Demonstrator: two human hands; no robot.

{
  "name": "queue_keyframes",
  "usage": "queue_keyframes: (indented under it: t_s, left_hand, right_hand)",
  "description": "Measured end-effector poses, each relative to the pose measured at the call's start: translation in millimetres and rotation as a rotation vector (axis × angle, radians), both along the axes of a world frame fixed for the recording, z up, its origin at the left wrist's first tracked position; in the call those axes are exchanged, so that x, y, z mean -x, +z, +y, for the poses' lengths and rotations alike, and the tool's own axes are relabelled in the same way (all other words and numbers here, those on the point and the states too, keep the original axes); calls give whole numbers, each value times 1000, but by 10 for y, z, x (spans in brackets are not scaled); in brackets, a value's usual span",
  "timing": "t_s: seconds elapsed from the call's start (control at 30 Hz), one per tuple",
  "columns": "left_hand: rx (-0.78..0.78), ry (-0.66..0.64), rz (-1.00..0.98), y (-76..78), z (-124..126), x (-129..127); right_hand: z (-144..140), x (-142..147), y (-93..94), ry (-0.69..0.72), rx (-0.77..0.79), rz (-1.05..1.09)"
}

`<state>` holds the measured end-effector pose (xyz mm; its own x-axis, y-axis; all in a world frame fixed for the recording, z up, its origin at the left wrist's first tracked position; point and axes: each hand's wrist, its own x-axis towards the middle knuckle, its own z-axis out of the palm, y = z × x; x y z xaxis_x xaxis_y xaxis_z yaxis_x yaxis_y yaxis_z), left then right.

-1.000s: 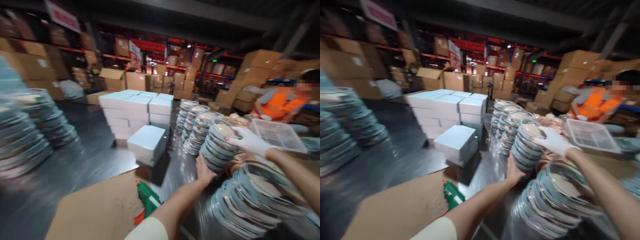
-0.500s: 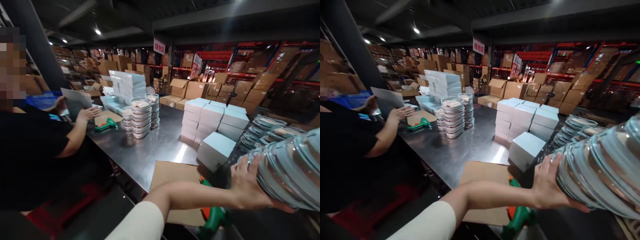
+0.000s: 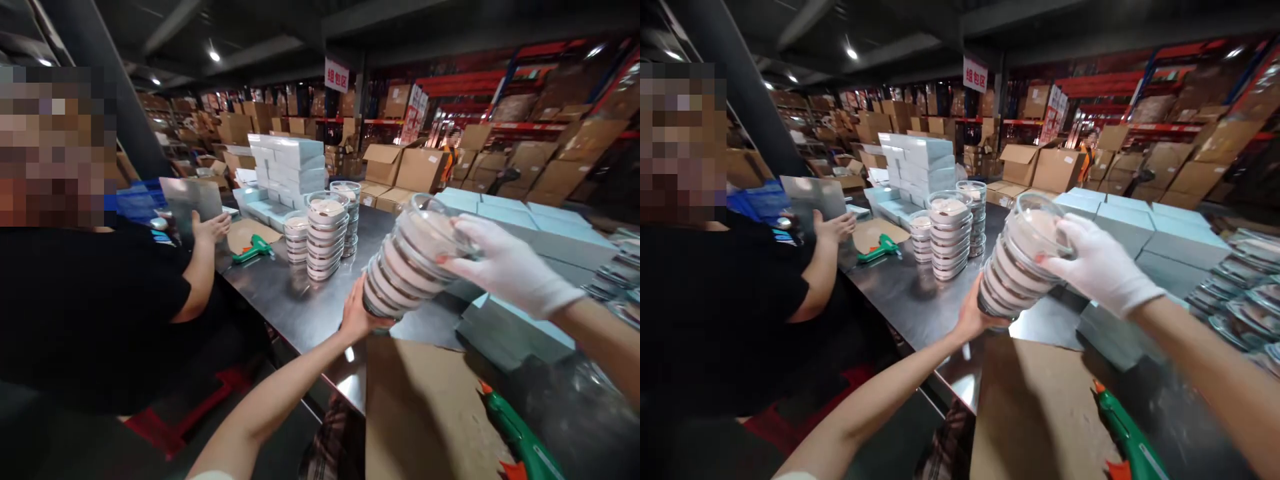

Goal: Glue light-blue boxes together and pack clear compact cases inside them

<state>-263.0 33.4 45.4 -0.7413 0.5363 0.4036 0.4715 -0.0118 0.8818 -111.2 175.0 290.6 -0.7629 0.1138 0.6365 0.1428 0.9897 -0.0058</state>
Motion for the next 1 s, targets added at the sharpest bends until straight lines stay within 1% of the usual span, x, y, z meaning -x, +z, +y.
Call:
queue_keyframes:
  t_s: [0.07,0.13,0.2,0.27,0.33,0.43,0.5,0.57,0.6,0.63,0.67,0.73,0.8,0.87,0.9,0.93,1.0]
  left_hand:
    - [20,-5,-4,-235,1,325]
    - [42,-34,20,-382,12,641]
    - [79,-47,51,-456,18,914]
    - [120,-15,67,-490,53,1088]
    - [155,51,71,-510,177,1128]
    - [197,179,60,-507,563,974]
    - [231,335,1,-459,889,836]
    - [244,496,-74,-359,1206,789]
    - [238,556,-104,-293,1343,815]
    - [224,591,-122,-222,1458,869]
    - [204,603,-126,-153,1545,941]
    - [170,612,-126,-51,1637,1095]
    - [152,626,-135,-13,1656,1206]
    - [147,618,-156,-25,1660,1254]
    - [141,617,-165,-39,1667,1257]
    - [133,621,-176,-50,1676,1248]
    - [110,636,-186,-46,1692,1191]
  right_hand:
    - [18,391,-110,-46,20,-168]
    - [16,779,-243,-147,68,-248]
    - [-35,1101,-338,-231,94,-298]
    - [-131,1348,-375,-279,96,-322]
    - [-234,1574,-373,-308,96,-325]
    - [-317,1919,-347,-350,93,-268]
    - [-337,2073,-321,-366,105,-258]
    - [-339,2075,-283,-394,136,-289]
    - [-325,1998,-266,-409,136,-311]
    - [-295,1862,-256,-415,108,-329]
    - [-246,1665,-256,-413,47,-342]
    - [-99,1095,-285,-368,-148,-359]
    - [79,341,-346,-290,-336,-366]
    - [244,-502,-422,-271,-445,-360]
    - [314,-926,-459,-314,-460,-360]
    - [375,-1341,-491,-392,-447,-360]
    - [467,-2106,-521,-615,-341,-361]
